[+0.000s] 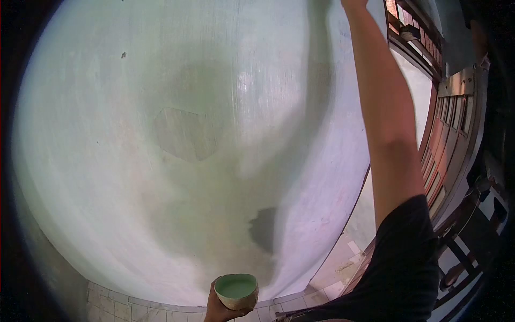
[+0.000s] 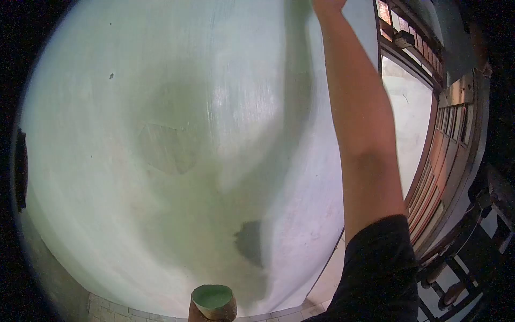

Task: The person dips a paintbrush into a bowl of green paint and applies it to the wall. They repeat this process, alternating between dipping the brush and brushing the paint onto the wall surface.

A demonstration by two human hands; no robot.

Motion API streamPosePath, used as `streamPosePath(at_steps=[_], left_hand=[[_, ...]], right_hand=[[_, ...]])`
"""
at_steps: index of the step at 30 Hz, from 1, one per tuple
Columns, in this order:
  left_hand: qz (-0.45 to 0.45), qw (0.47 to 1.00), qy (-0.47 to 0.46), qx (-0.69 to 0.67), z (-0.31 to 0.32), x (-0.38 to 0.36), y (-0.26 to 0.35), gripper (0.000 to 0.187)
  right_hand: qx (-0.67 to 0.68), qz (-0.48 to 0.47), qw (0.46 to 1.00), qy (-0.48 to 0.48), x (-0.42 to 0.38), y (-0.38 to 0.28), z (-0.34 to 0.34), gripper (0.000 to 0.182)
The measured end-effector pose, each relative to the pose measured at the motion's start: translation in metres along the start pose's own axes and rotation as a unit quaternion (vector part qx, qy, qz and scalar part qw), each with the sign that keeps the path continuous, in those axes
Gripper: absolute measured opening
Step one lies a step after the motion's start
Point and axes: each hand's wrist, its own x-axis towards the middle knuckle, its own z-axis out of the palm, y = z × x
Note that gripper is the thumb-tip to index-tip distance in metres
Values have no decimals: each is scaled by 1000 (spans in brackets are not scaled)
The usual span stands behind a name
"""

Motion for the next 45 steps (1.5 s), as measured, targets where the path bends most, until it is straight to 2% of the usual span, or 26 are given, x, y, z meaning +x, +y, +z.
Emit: streamPosePath(at_steps=[1,3,5,9,13,15,18,19,21,23,24,25,27,29,30,32,33,35,37,39,40,41,42,43,44,45], left_hand=[[-4,1000,-2,7,-2,-1,-1,101],[-11,999,-11,30,-3,-2,0,100],[-18,998,-23,54,-8,-5,-3,100],[15,989,-62,136,-18,-2,-15,100],[7,983,-107,148,-15,2,-13,102],[0,984,-106,145,-11,3,-8,102],[-2,988,-97,121,-8,6,-16,103],[1,990,-94,104,-9,5,-19,102],[-2,987,-78,140,-11,2,-16,102],[3,983,-62,173,-10,2,-11,101],[1,991,-46,125,-8,-1,-7,100],[-2,997,-30,77,-7,-3,-6,100],[-5,997,-32,65,-13,-5,-18,100],[-18,997,-38,57,-15,-12,-16,100],[-32,998,-43,45,-13,-14,-3,99],[-48,997,-51,29,-12,-15,-1,99],[-29,997,-60,40,-17,-14,-9,98],[4,995,-75,61,-30,-14,-31,97],[37,992,-90,85,-37,-20,-38,95],[35,993,-88,69,-33,-24,-29,95],[25,992,-96,82,-31,-25,-22,97],[12,990,-105,96,-29,-26,-15,98],[19,990,-119,79,-27,-25,-12,101],[12,989,-122,83,-28,-28,-17,101],[11,990,-119,69,-30,-29,-24,101],[11,992,-115,55,-31,-30,-27,102]], right_hand=[[-2,3,997,-78,-21,6,-8,41],[-93,-103,990,25,-76,50,-18,36],[-37,-123,992,6,-139,39,-64,29],[-15,153,973,-175,-209,33,-139,30],[44,300,927,-220,-188,17,-151,33],[-143,88,977,-129,-156,36,-111,44],[-220,52,958,-178,-87,30,-46,56],[-221,60,949,-215,-56,35,-25,56],[-107,55,993,-12,-12,26,9,39],[-121,31,991,37,20,11,19,39],[-5,37,998,43,23,0,16,37],[110,43,992,48,20,-7,12,36],[78,66,995,-6,-6,-2,2,33],[223,102,965,-89,-58,24,-8,33],[84,96,989,-72,-89,29,-32,56],[3,5,1000,-28,-160,60,-66,47],[35,89,990,-104,-195,48,-97,36],[-22,81,989,-125,-254,40,-143,27],[-16,177,967,-181,-269,13,-178,24],[72,360,901,-230,-270,11,-197,23],[10,349,903,-250,-262,19,-193,26],[-117,203,948,-214,-256,46,-179,27],[-165,152,953,-206,-241,58,-157,30],[-71,261,933,-236,-216,34,-138,36],[-148,231,931,-239,-195,34,-112,40],[-280,83,946,-141,-174,68,-71,40]])
